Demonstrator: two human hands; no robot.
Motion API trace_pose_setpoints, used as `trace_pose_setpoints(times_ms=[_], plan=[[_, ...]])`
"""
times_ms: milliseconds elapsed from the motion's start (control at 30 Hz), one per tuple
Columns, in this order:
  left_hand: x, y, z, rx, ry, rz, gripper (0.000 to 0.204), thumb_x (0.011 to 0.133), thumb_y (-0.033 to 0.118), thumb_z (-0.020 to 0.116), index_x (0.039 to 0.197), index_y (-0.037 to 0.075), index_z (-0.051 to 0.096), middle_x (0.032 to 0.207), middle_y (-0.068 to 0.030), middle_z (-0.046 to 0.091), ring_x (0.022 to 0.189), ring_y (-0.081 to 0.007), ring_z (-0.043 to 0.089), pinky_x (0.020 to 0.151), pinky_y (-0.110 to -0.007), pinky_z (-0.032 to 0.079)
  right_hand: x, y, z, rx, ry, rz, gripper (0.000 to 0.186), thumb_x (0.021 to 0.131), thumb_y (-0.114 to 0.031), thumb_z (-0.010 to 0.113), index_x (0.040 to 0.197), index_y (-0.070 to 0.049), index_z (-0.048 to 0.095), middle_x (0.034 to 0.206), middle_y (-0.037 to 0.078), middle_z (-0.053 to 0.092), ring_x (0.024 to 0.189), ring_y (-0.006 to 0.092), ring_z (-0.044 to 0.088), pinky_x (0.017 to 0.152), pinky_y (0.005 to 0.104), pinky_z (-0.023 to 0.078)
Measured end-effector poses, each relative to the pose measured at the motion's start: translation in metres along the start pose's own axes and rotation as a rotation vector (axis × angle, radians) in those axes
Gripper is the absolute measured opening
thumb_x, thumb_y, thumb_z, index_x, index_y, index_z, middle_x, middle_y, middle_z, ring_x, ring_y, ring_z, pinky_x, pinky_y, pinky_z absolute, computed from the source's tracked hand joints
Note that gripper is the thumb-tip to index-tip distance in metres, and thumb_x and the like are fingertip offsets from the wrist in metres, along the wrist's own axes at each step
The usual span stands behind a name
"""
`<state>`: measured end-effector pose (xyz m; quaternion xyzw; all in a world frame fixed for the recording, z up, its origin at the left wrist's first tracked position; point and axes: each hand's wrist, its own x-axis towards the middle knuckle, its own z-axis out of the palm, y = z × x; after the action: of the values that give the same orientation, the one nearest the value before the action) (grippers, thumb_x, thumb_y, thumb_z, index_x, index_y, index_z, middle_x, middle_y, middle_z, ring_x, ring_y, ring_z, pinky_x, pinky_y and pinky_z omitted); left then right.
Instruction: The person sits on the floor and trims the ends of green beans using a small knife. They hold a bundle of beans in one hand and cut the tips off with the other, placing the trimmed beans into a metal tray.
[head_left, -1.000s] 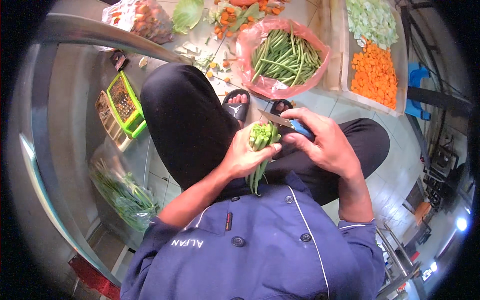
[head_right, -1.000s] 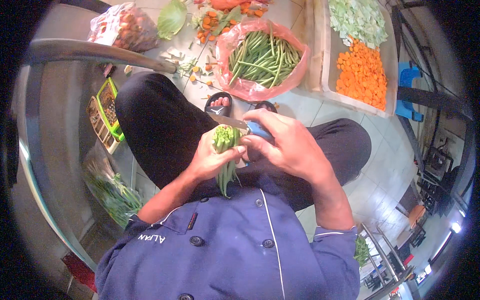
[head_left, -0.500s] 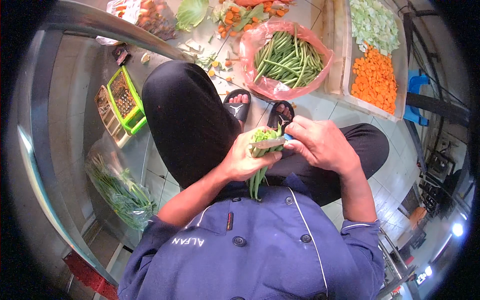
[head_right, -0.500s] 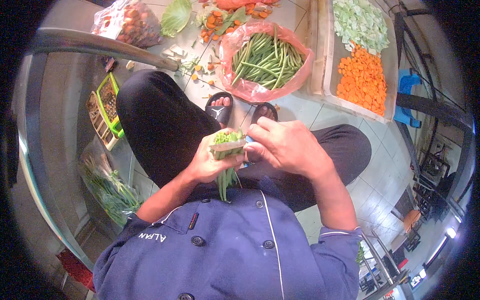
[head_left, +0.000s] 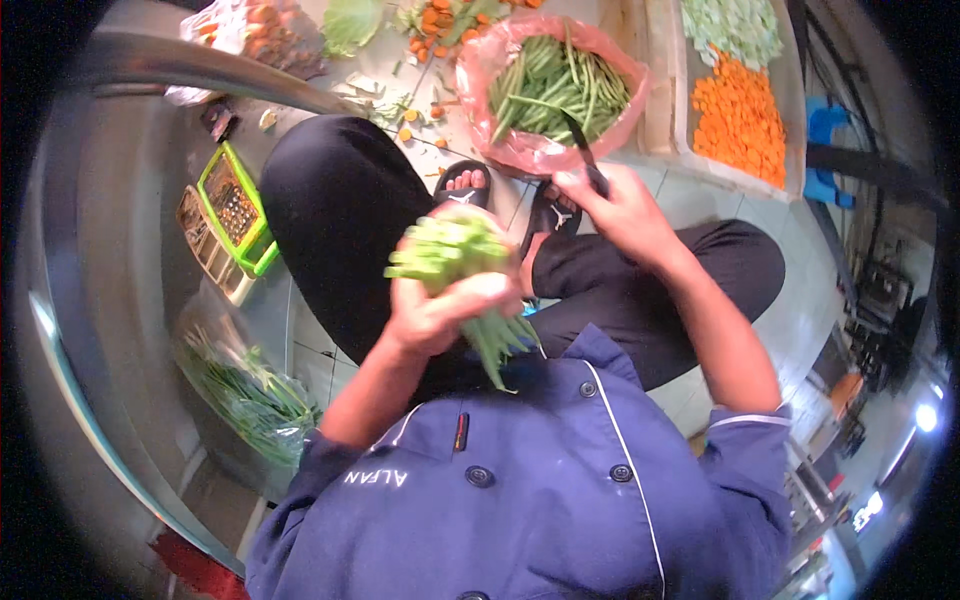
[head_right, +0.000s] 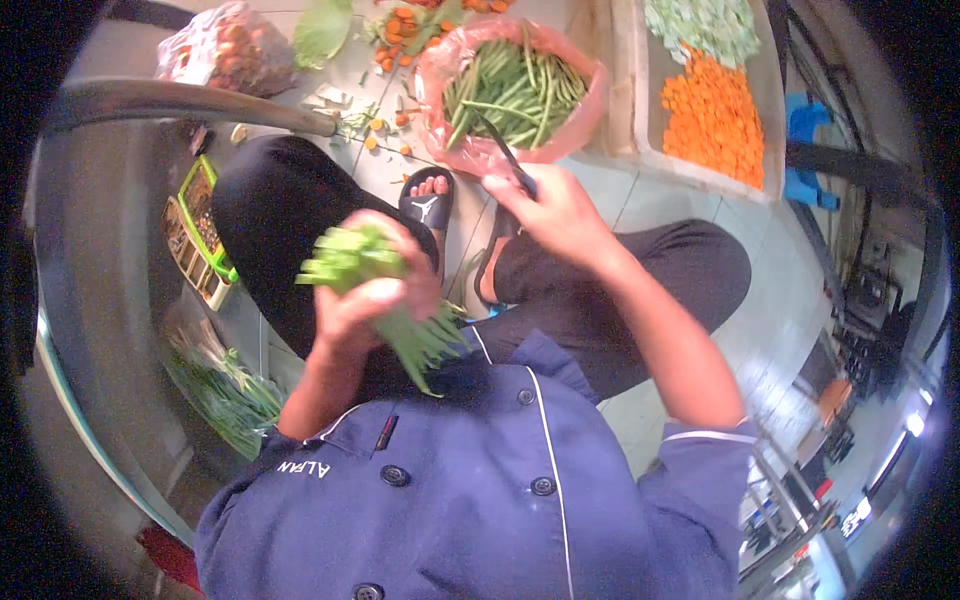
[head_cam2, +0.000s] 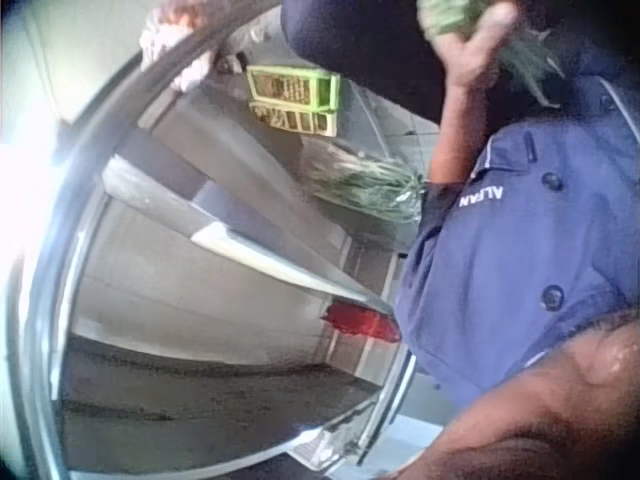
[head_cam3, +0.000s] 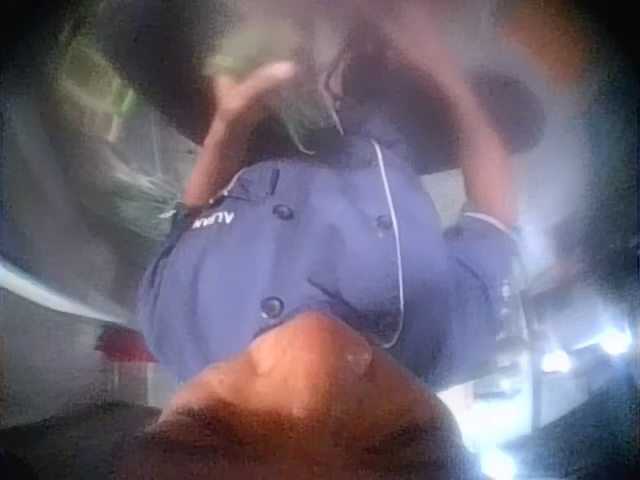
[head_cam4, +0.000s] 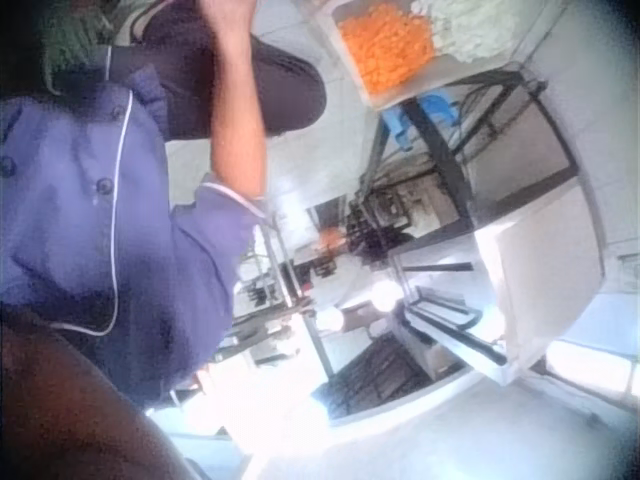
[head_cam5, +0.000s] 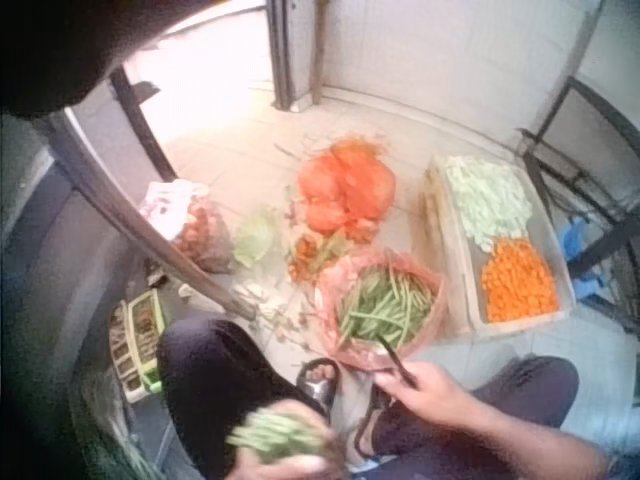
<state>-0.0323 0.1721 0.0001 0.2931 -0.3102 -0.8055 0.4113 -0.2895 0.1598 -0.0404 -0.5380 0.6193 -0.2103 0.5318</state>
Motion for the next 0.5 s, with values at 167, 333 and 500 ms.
trace_pose_setpoints(times_ms=[167, 333, 500], plan=[[0.010, 0.054, -0.007, -0.322, -0.137, 0.320, 0.035, 0.088, 0.017, 0.067, 0.113, 0.007, 0.045, 0.075, -0.0047, 0.055, 0.060, -0.0180, 0.056, 0.057, -0.035, 0.050, 0.033, 0.075, 0.057, -0.235, -0.250, 0.421, 0.038, 0.103, -0.029, 0.053, 0.091, 0.005, 0.064, 0.076, 0.011, 0.070, 0.060, 0.0242, 0.067, 0.056, 0.0399, 0.056], [-0.006, 0.063, -0.003, -0.275, -0.287, 0.321, 0.040, 0.087, 0.019, 0.075, 0.109, 0.009, 0.044, 0.078, -0.0052, 0.060, 0.061, -0.0208, 0.061, 0.058, -0.037, 0.053, 0.044, 0.167, 0.136, -0.042, -0.309, 0.901, 0.039, 0.103, -0.019, 0.044, 0.089, 0.011, 0.065, 0.082, 0.023, 0.073, 0.061, 0.0368, 0.073, 0.050, 0.0483, 0.062], [-0.017, 0.056, -0.015, -0.301, -0.378, 0.176, 0.042, 0.084, 0.006, 0.072, 0.115, 0.005, 0.045, 0.081, -0.0108, 0.060, 0.071, -0.0239, 0.061, 0.067, -0.042, 0.052, 0.043, 0.194, 0.198, -0.018, -0.054, 0.953, 0.040, 0.095, -0.027, 0.058, 0.098, 0.011, 0.070, 0.094, 0.023, 0.075, 0.077, 0.0406, 0.075, 0.084, 0.0503, 0.061]])
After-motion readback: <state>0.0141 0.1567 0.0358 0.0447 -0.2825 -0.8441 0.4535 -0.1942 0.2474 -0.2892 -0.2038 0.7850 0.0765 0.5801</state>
